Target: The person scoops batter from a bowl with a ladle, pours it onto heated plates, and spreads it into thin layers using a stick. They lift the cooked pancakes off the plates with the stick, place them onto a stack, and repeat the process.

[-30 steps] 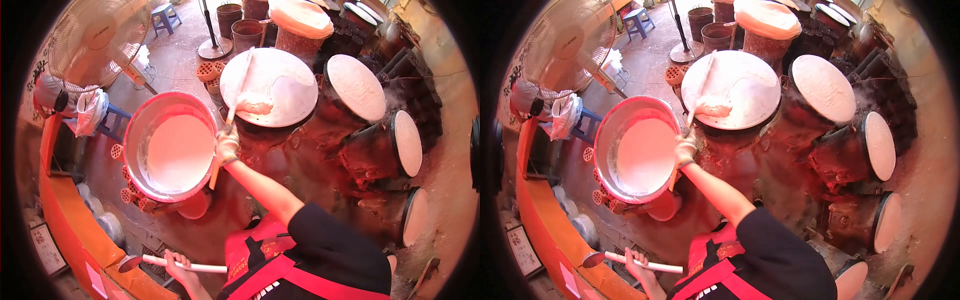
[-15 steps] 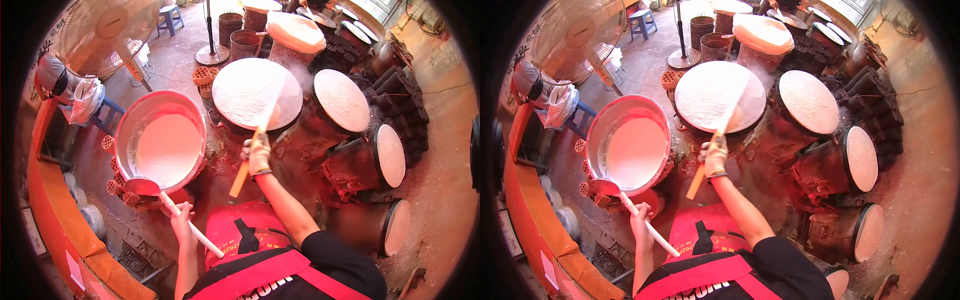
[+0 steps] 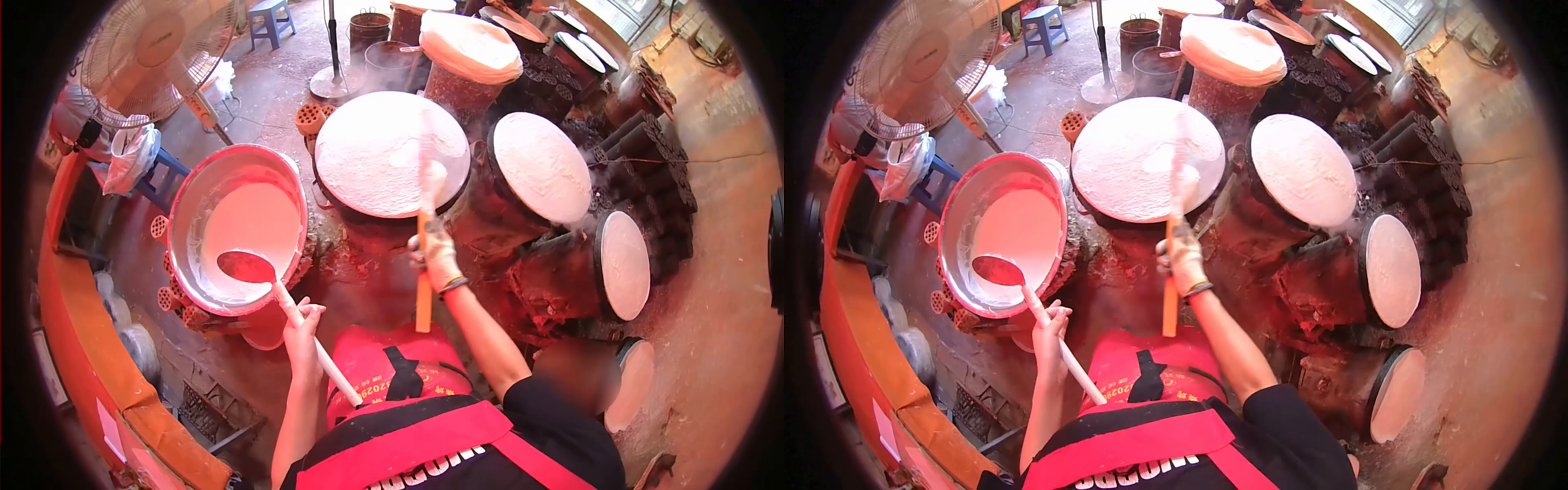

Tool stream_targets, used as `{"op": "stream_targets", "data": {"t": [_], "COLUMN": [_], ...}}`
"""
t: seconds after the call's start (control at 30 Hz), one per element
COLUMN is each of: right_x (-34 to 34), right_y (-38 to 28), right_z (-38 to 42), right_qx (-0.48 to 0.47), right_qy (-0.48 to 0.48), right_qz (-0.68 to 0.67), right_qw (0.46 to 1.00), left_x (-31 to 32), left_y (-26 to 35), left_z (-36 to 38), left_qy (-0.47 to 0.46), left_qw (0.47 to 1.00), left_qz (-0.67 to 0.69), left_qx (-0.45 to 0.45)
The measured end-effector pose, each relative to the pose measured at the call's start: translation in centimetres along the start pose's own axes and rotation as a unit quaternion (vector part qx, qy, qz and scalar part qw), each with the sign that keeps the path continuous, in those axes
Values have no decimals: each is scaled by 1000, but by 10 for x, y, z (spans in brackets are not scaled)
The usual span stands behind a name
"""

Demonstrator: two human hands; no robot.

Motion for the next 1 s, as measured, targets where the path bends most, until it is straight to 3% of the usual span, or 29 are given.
{"op": "stream_targets", "data": {"t": [0.1, 0.2, 0.33, 0.4, 0.47, 0.53, 0.63, 0.7, 0.83, 0.87, 1.0], "right_x": [15, -52, -99, -85, -72, -72, -128, -135, -99, -82, -47], "right_y": [1, -17, -55, -58, -52, -55, -70, -101, -121, -114, -94], "right_z": [33, 19, -13, -23, -8, 11, -22, -45, -89, -90, -53], "right_qx": [51, 40, 43, 48, 79, 97, 86, 27, -25, -36, -42], "right_qy": [-179, -154, -112, -146, -163, -249, -175, -135, -114, -72, -106], "right_qz": [197, 271, 149, 89, 143, 226, 247, 236, 144, 161, 278], "right_qw": [962, 949, 981, 984, 973, 937, 949, 962, 983, 984, 954], "left_x": [26, 48, 71, 84, 107, 117, 120, 121, 120, 118, 109], "left_y": [-1, 5, 9, -3, 5, 5, 8, 9, 10, 10, 12], "left_z": [1, 7, 13, 12, 21, 28, 35, 40, 30, 27, 13], "left_qy": [-6, 5, -1, -25, -16, 13, 3, -10, -37, -49, -71], "left_qw": [1000, 1000, 997, 999, 997, 996, 996, 996, 995, 994, 990], "left_qz": [-11, -21, -75, 18, 64, 72, 63, 53, 30, 35, 76], "left_qx": [-2, -19, 7, -18, -29, -43, -62, -74, -85, -86, -94]}}
Point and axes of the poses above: each hand's wrist, its own z-axis away from the middle knuckle, its own x-axis out of the palm, y = z × x, the point moved 5 cm from there along -z, towards the middle knuckle, and after that the axes turned 4 degrees about x, right-handed, at the moved point
